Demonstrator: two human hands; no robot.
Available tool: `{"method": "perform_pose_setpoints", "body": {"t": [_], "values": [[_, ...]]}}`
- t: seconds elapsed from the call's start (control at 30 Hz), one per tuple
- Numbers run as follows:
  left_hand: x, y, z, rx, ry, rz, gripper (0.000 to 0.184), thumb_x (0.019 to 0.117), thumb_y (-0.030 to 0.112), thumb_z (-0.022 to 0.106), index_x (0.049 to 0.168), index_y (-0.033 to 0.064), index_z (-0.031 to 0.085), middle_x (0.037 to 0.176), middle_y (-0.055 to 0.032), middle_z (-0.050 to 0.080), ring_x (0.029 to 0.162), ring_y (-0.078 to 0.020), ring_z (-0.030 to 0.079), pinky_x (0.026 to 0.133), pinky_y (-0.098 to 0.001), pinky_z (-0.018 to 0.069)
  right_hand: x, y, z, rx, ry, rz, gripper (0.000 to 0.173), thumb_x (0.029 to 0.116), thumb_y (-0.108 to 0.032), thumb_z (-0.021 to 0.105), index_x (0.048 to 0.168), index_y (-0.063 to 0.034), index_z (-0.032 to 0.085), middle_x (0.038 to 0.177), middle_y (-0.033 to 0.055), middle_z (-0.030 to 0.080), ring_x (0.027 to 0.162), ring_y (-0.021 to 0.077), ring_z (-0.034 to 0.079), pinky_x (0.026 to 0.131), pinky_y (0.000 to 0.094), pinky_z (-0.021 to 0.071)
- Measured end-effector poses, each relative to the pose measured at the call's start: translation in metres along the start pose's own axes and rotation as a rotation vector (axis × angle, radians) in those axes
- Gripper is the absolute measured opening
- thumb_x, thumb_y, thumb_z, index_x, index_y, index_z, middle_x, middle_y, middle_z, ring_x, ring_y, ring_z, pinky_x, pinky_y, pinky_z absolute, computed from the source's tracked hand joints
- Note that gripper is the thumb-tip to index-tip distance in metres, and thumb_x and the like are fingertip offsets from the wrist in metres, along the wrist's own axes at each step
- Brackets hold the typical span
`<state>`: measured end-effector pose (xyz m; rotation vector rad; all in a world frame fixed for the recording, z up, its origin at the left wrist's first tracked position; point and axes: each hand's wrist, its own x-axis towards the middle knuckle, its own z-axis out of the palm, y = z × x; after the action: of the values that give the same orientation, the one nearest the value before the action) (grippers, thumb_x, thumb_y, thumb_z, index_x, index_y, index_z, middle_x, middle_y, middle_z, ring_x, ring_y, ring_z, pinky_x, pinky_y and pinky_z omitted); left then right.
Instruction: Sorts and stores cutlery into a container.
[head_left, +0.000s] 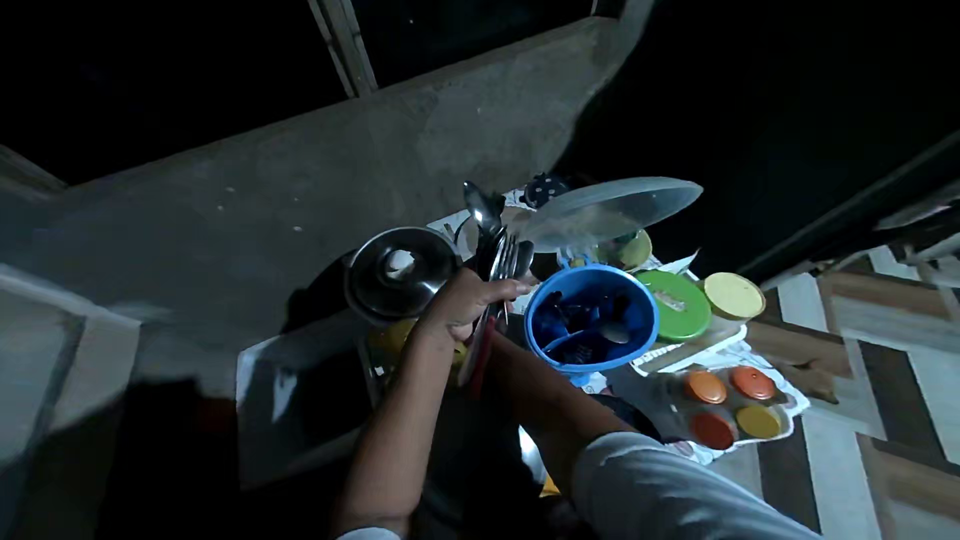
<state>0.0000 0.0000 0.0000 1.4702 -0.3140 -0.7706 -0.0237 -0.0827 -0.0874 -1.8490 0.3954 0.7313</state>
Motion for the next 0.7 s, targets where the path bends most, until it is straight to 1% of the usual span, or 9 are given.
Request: {"method": "perform_pose_setpoints", "body": {"t": [0.03,0.07,0.1,0.2,0.23,0.37,0.47,0.57,0.7], "values": [[-0.003,-0.001,-0.004,-0.024,0.003,0.022,0.022,0.09,-0.002,0.065,0.111,0.004,0.063,0.086,-0.0064,0.07,0.056,-0.0069,0.058,0.049,-0.0186,0.0487,0.035,0.038,0.022,-0.126,0.315,-0.305,0.04,0.1099,-0.017,0.046,0.133,0.0128,0.056,0.131,0.0306,0.06,0.12,0.0304,0.061,0.103,0.0314,0.0473],[-0.006,-0.002,-0.008,-0.056,0.013,0.036,0.021,0.0895,-0.002,0.065,0.109,0.0042,0.063,0.086,-0.0066,0.071,0.057,-0.0066,0.058,0.051,-0.0185,0.0494,0.088,0.078,0.044,-0.132,0.679,-0.668,0.04,0.1027,-0.022,0.055,0.109,0.0156,0.068,0.101,0.0322,0.069,0.093,0.0319,0.07,0.085,0.0272,0.0543],[-0.009,-0.003,-0.011,-0.098,0.029,0.05,0.021,0.0882,-0.002,0.065,0.108,0.0045,0.064,0.085,-0.0065,0.07,0.058,-0.0072,0.059,0.053,-0.0191,0.0506,0.08,0.059,0.033,-0.076,0.429,-0.388,0.039,0.1063,-0.019,0.054,0.129,0.0119,0.06,0.126,0.0286,0.064,0.118,0.0293,0.063,0.103,0.0317,0.0479],[-0.025,-0.009,-0.024,-0.202,0.071,0.114,0.02,0.0835,-0.001,0.066,0.103,0.0037,0.066,0.086,-0.0079,0.071,0.061,-0.0094,0.061,0.056,-0.021,0.0537,0.101,0.056,0.039,0.045,0.401,-0.285,0.034,0.106,-0.018,0.054,0.133,0.002,0.059,0.125,0.0182,0.066,0.113,0.0214,0.064,0.097,0.0328,0.0528],[-0.032,-0.01,-0.028,-0.219,0.087,0.127,0.02,0.082,0.001,0.068,0.102,0.0044,0.066,0.086,-0.0075,0.07,0.061,-0.0095,0.061,0.056,-0.0212,0.0535,0.087,0.04,0.027,-0.061,0.237,-0.153,0.04,0.1095,-0.02,0.048,0.145,-0.001,0.05,0.141,0.0164,0.057,0.128,0.0224,0.055,0.11,0.0361,0.0435],[-0.08,-0.029,-0.054,-0.293,0.073,0.262,0.027,0.076,0.019,0.085,0.098,0.0104,0.073,0.084,-0.0023,0.073,0.062,-0.0058,0.063,0.058,-0.0203,0.0543,0.101,0.037,0.013,-0.505,0.125,-0.078,0.057,0.1045,-0.027,0.055,0.155,-0.0032,0.041,0.16,0.0248,0.038,0.149,0.0449,0.032,0.12,0.062,0.0252],[-0.134,-0.06,-0.065,-0.424,0.068,0.429,0.032,0.0814,0.018,0.08,0.112,0.0126,0.073,0.088,-0.0021,0.072,0.062,-0.006,0.063,0.058,-0.0211,0.0544,0.121,0.049,0.015,-0.626,0.115,-0.082,0.054,0.1066,-0.026,0.051,0.156,-0.0074,0.04,0.161,0.025,0.035,0.15,0.0488,0.026,0.12,0.0661,0.0204],[-0.187,-0.089,-0.074,-0.558,0.044,0.465,0.041,0.0878,0.019,0.074,0.128,0.016,0.066,0.094,-0.0005,0.071,0.068,-0.0067,0.064,0.062,-0.0218,0.0544,0.13,0.056,0.021,-0.702,0.128,-0.104,0.049,0.1062,-0.021,0.05,0.151,-0.0013,0.046,0.156,0.0299,0.039,0.146,0.0502,0.033,0.117,0.0672,0.0279],[-0.24,-0.108,-0.069,-0.584,0.429,0.404,0.03,0.0921,0.037,0.072,0.119,0.0238,0.071,0.086,0.0026,0.072,0.066,-0.0084,0.066,0.059,-0.0253,0.0567,0.127,0.052,0.023,-0.667,0.123,-0.098,0.047,0.1063,-0.022,0.05,0.149,-0.0016,0.049,0.157,0.0286,0.039,0.146,0.0474,0.035,0.118,0.0635,0.0295]]}}
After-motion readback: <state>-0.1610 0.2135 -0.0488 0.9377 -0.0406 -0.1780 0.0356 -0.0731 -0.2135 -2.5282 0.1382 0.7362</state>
